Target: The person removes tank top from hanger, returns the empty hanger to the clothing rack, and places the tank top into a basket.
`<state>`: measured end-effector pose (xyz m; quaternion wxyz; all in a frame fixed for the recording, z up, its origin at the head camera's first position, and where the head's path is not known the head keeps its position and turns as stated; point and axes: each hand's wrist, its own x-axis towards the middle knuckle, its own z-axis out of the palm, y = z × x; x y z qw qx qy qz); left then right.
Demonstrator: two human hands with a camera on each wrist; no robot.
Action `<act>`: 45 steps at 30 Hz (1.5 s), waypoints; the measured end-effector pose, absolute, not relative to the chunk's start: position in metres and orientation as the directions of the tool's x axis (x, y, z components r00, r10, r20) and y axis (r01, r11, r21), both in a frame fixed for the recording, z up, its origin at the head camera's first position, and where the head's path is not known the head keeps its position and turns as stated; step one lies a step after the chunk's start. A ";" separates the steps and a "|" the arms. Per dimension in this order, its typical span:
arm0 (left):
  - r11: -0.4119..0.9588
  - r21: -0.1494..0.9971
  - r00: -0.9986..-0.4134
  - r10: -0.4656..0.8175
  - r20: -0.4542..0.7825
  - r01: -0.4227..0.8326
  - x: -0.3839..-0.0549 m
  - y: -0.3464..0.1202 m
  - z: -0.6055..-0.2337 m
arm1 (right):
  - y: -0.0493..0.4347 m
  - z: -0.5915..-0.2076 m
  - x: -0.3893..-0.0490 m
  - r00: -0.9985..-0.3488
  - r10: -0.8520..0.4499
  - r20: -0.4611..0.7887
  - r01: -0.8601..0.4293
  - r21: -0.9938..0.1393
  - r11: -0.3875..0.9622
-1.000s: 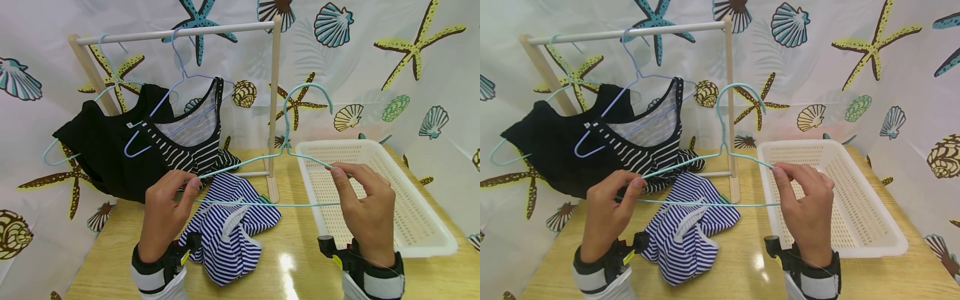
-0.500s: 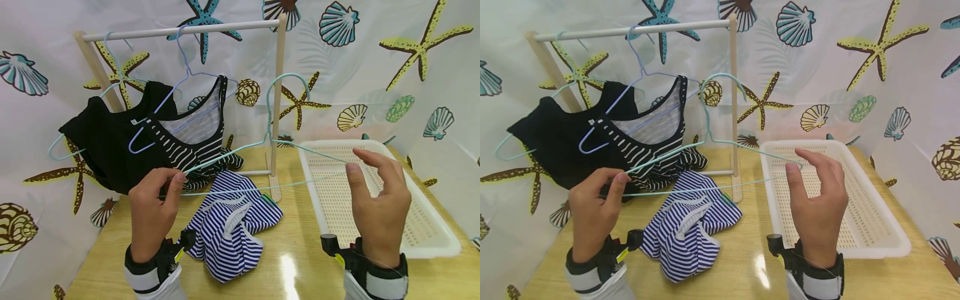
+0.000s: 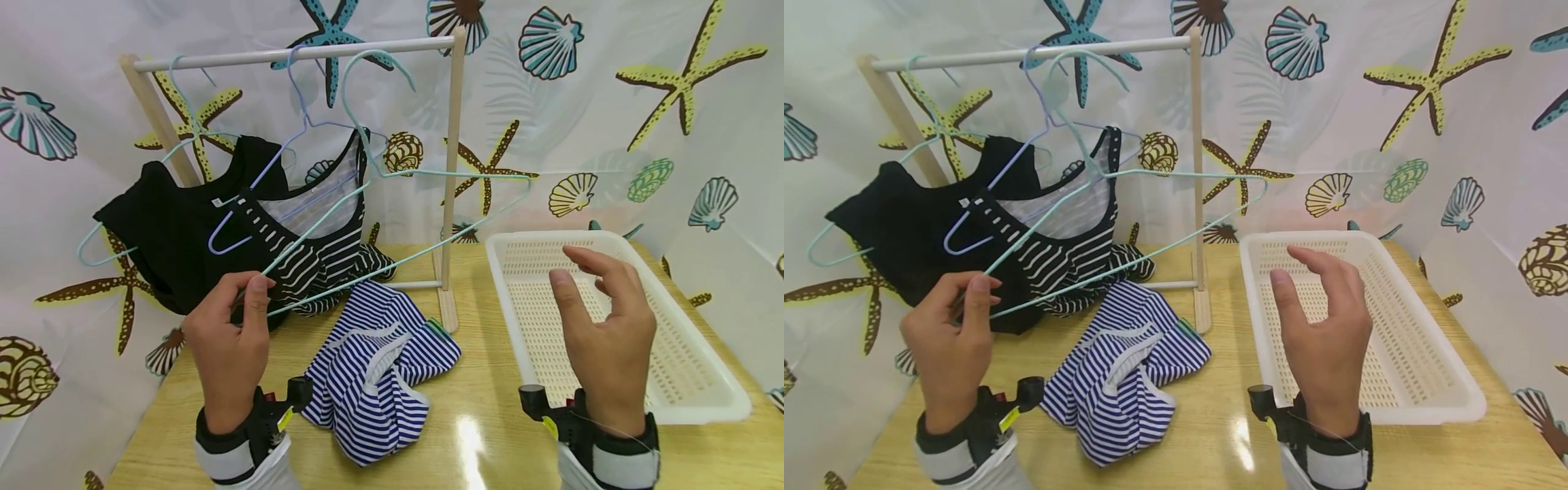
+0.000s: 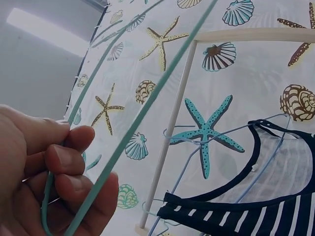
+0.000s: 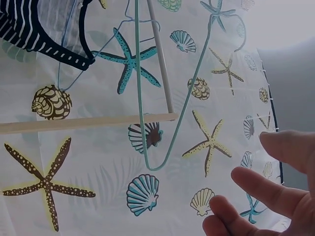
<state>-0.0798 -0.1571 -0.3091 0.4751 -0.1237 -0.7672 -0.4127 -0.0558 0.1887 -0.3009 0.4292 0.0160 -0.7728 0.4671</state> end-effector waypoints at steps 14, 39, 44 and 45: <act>0.600 0.587 -0.468 -0.364 0.806 0.543 -0.070 -0.160 -0.300 | 0.174 -0.298 -0.053 -0.689 0.261 0.676 -0.473 -0.692 0.545; 0.716 0.547 -0.495 -0.318 0.809 0.433 -0.091 -0.158 -0.294 | 0.160 -0.263 -0.161 -0.894 -0.129 0.429 -0.394 -0.617 0.681; 0.742 0.518 -0.498 -0.285 0.819 0.425 -0.097 -0.158 -0.281 | 0.171 -0.259 -0.214 -0.925 -0.178 0.335 -0.354 -0.597 0.720; 0.753 0.504 -0.496 -0.273 0.824 0.423 -0.098 -0.160 -0.279 | 0.173 -0.259 -0.223 -0.933 -0.185 0.309 -0.345 -0.621 0.704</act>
